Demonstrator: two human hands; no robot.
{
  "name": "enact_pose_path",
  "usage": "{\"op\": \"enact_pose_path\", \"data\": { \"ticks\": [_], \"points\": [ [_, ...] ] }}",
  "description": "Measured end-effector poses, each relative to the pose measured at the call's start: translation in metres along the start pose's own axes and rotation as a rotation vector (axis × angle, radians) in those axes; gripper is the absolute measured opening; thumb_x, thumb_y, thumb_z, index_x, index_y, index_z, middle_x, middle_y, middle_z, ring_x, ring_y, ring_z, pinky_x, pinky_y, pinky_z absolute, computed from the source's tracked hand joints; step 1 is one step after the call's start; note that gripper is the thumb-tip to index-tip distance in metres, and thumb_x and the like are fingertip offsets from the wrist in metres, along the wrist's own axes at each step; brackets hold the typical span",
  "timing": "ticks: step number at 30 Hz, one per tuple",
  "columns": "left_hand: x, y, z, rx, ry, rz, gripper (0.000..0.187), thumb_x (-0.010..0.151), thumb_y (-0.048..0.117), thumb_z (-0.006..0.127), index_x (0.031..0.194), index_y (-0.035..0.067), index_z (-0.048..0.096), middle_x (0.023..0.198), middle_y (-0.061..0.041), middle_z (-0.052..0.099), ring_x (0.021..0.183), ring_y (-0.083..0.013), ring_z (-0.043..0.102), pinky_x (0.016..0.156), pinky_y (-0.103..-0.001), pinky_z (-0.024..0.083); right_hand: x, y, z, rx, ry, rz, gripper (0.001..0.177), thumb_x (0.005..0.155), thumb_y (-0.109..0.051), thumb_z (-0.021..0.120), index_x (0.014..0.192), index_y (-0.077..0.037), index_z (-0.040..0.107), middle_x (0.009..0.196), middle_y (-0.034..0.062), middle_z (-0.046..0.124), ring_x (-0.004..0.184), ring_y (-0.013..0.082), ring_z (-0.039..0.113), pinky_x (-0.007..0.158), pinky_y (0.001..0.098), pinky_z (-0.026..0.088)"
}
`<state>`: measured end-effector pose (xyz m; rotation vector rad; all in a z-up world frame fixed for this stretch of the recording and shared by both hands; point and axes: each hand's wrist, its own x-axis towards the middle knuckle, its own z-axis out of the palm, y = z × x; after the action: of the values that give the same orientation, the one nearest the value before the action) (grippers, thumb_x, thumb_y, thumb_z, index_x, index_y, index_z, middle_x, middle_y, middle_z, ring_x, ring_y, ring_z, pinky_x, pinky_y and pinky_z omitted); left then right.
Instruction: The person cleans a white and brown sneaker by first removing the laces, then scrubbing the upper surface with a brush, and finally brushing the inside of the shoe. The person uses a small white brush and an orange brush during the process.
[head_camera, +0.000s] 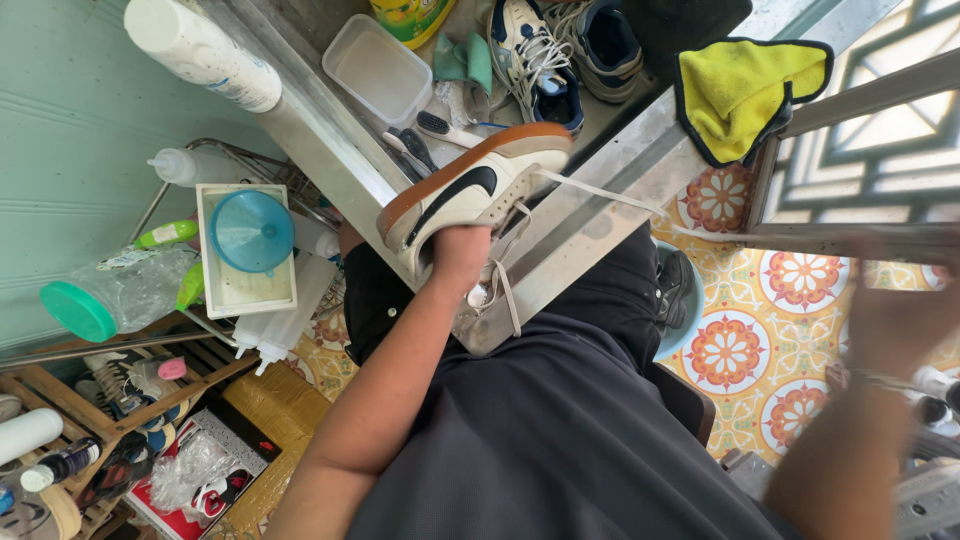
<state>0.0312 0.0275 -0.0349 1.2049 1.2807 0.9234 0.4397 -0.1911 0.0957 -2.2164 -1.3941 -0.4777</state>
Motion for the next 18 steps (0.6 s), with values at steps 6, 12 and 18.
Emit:
{"op": "enact_pose_path", "data": {
  "ticks": [6, 12, 18],
  "points": [
    [-0.033, 0.027, 0.022, -0.619, -0.019, -0.133, 0.036, 0.090, -0.006, 0.067, 0.125, -0.005, 0.062, 0.126, -0.010, 0.066, 0.116, -0.0203, 0.062, 0.101, -0.032, 0.050, 0.010, -0.246, 0.035, 0.713, -0.321, -0.042, 0.013, 0.093, -0.004, 0.081, 0.105, -0.002, 0.077, 0.095, 0.0104, 0.073, 0.080, 0.0199, 0.071, 0.072, 0.0311, 0.056],
    [-0.049, 0.017, 0.025, -0.716, -0.056, -0.245, 0.037, 0.094, 0.000, 0.064, 0.131, -0.002, 0.059, 0.132, -0.008, 0.063, 0.121, -0.0185, 0.059, 0.103, -0.032, 0.049, 0.014, -0.284, 0.066, 0.702, -0.285, -0.015, 0.007, 0.094, -0.003, 0.078, 0.096, 0.000, 0.071, 0.089, 0.0094, 0.067, 0.076, 0.0196, 0.067, 0.070, 0.0310, 0.054],
    [-0.036, -0.035, 0.014, -0.693, -0.079, -0.131, 0.039, 0.100, 0.010, 0.060, 0.137, 0.000, 0.053, 0.139, -0.009, 0.057, 0.130, -0.0198, 0.054, 0.109, -0.032, 0.046, -0.010, -0.229, 0.080, 1.235, -0.654, 0.320, 0.013, 0.102, -0.001, 0.070, 0.090, 0.000, 0.064, 0.100, 0.0044, 0.059, 0.085, 0.0122, 0.053, 0.076, 0.0268, 0.042]
  ]
}}
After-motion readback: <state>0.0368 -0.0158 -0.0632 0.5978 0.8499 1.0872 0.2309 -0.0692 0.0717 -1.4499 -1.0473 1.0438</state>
